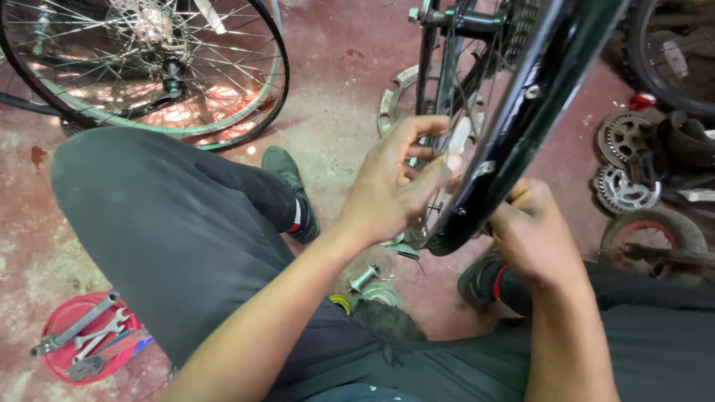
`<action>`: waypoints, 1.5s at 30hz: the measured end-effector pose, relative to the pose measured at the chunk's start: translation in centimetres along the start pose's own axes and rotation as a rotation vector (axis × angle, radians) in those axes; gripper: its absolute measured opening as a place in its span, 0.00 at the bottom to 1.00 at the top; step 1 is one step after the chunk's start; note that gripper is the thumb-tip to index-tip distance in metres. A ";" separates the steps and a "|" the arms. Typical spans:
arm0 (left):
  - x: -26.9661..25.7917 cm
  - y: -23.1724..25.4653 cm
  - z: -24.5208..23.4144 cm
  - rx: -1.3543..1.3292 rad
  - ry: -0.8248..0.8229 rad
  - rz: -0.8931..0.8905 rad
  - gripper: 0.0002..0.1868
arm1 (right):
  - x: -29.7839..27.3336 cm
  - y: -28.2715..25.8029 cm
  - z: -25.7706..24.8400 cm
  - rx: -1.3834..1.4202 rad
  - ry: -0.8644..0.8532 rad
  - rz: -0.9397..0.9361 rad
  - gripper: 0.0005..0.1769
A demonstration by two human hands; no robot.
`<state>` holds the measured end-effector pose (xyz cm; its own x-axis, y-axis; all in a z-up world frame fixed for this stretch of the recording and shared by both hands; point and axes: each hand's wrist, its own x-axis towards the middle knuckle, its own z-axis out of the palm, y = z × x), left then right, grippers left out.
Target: The person sits on the floor and works on a bicycle wheel, using a spoke wrench to tighten the spokes. They rotate the wheel to access different sections and continue adjusting the tension of the spokes.
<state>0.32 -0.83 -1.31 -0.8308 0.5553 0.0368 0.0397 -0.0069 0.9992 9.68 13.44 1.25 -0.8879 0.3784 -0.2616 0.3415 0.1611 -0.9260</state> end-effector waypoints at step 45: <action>3.2 0.1 -4.0 0.004 -0.092 0.018 0.32 | 2.7 9.1 -0.2 0.088 0.157 0.268 0.13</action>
<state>-4.56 -2.34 -0.99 -0.7757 0.6289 0.0529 0.0564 -0.0144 0.9983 10.44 16.15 -7.84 -0.7092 0.5342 -0.4601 0.5225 -0.0400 -0.8517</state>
